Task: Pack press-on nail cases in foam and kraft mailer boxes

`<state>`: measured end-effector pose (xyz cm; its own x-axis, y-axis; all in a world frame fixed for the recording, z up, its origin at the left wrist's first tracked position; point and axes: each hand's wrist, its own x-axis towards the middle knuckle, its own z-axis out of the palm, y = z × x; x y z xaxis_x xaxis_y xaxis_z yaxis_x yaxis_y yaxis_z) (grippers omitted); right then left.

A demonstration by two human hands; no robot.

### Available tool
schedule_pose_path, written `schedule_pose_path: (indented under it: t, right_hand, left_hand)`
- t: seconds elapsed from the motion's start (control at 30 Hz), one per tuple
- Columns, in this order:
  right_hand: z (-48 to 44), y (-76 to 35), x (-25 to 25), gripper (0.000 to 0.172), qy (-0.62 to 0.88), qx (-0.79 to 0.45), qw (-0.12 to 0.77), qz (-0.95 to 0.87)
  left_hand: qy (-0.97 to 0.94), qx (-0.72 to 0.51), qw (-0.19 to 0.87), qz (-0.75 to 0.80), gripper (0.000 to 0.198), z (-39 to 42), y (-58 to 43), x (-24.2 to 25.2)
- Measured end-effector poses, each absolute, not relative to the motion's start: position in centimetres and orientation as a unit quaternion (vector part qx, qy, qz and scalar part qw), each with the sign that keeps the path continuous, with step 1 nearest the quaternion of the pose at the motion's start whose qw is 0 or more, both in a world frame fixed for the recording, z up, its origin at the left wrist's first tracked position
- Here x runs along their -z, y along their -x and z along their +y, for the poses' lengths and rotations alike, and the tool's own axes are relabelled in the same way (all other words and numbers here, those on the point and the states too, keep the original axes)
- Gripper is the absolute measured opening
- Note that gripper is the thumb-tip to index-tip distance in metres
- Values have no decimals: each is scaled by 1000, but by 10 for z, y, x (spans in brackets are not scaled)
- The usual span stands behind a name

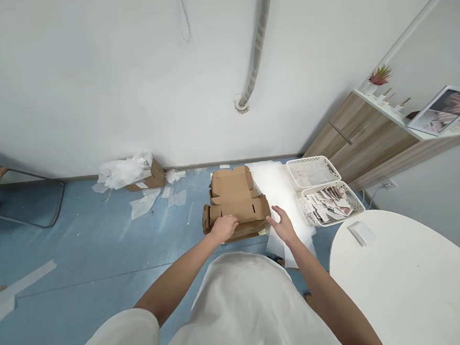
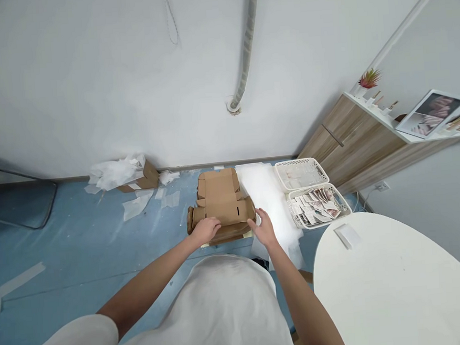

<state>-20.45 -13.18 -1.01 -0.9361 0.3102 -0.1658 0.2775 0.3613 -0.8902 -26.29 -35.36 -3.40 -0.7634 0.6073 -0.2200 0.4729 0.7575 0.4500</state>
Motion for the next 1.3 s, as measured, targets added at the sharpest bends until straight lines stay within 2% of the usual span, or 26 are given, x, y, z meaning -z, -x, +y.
schedule_pose_path:
  t: [0.07,0.17,0.23,0.33,0.43,0.5,0.6,0.67,0.73,0.87,0.93,1.0,1.07,1.17,1.3]
  right_hand:
    - [-141,199,6,44,98,-403,26,-910]
    - [-160,192,4,31,-76,-272,-53,-958]
    - [-171,189,8,31,-146,-202,-101,-963]
    - [-176,188,19,43,-130,-157,-156,-967]
    - [-173,192,24,56,-58,-238,-164,-956]
    - [-171,196,20,61,-4,-367,-111,-924]
    - [-167,204,8,59,82,-565,-17,-821]
    - [-164,208,1,61,150,-619,12,-770]
    - [-160,209,-4,66,201,-606,11,-770]
    - [-154,202,-5,83,204,-512,-20,-834]
    - [-153,198,-4,73,217,-479,-38,-850]
    - [-152,194,-4,53,233,-471,-58,-848]
    - [-148,192,-3,41,244,-491,-65,-834]
    - [-139,187,-5,41,262,-517,-30,-814]
    - [-122,177,-12,44,278,-518,36,-808]
  left_hand:
    - [-291,-180,179,922,29,-353,264,32]
    - [-288,-175,165,927,29,-352,263,26]
    - [-280,-176,154,931,28,-353,262,20]
    - [-275,-184,124,935,30,-357,260,11]
    - [-289,-211,70,931,33,-362,257,4]
    - [-302,-229,37,925,34,-364,253,3]
    - [-331,-244,19,911,33,-362,244,4]
    - [-353,-250,24,901,32,-359,237,5]
    - [-365,-255,34,894,31,-356,231,7]
    - [-378,-260,57,886,33,-349,224,7]
    - [-392,-259,69,880,34,-346,222,7]
    - [-403,-260,85,873,33,-342,220,6]
    - [-407,-268,95,868,32,-337,218,5]
    - [-397,-293,84,866,30,-332,213,3]
    - [-292,-328,40,897,51,-334,210,2]
